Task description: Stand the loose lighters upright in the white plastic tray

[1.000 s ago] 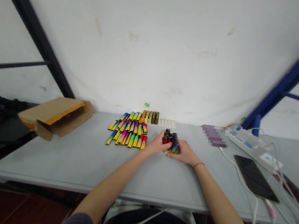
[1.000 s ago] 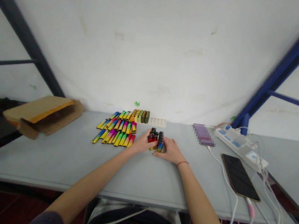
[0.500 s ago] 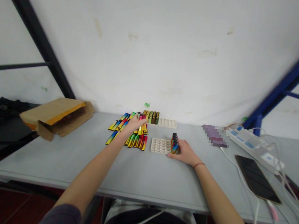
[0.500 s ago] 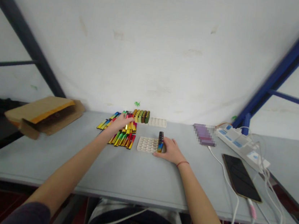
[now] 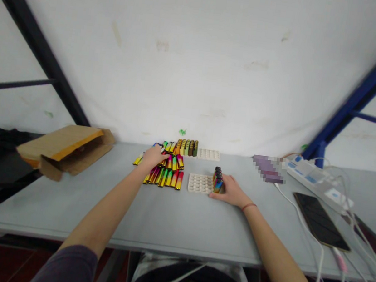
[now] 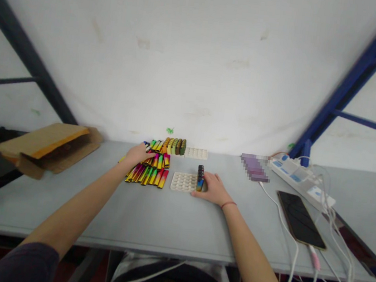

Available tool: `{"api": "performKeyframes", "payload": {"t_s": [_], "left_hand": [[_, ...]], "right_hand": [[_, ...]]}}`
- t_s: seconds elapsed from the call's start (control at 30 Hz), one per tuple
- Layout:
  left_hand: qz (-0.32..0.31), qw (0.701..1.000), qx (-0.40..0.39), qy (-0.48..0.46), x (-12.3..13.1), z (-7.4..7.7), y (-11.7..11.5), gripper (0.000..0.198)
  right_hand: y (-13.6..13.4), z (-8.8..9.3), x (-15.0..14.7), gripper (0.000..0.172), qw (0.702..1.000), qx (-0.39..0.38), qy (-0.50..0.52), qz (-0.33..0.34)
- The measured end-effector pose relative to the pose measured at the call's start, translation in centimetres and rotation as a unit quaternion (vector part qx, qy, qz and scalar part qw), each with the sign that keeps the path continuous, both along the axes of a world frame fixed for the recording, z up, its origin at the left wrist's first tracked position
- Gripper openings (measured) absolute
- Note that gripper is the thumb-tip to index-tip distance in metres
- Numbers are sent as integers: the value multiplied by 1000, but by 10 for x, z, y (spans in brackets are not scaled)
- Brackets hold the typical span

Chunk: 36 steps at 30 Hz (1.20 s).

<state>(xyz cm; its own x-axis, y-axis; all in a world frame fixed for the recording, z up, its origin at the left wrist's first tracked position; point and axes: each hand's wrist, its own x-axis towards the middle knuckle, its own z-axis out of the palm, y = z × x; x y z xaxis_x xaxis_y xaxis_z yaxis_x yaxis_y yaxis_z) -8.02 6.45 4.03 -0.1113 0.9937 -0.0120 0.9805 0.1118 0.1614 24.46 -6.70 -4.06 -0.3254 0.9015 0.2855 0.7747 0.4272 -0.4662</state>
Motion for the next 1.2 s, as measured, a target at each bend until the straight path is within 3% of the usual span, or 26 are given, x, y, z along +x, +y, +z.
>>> {"api": "performKeyframes", "payload": {"t_s": [0.27,0.6,1.2], "left_hand": [[25,998,58,19,0,-4,-20,64],[75,984,165,4,10,-30,-23,62],[-46,999,24,-14,-6,-36,-26,62]], "right_hand": [[1,-1,1,57,1000,5,11,8],[0,1,0,51,1000,4,-4,4],[1,0,1,53,1000,3,3,11]]}}
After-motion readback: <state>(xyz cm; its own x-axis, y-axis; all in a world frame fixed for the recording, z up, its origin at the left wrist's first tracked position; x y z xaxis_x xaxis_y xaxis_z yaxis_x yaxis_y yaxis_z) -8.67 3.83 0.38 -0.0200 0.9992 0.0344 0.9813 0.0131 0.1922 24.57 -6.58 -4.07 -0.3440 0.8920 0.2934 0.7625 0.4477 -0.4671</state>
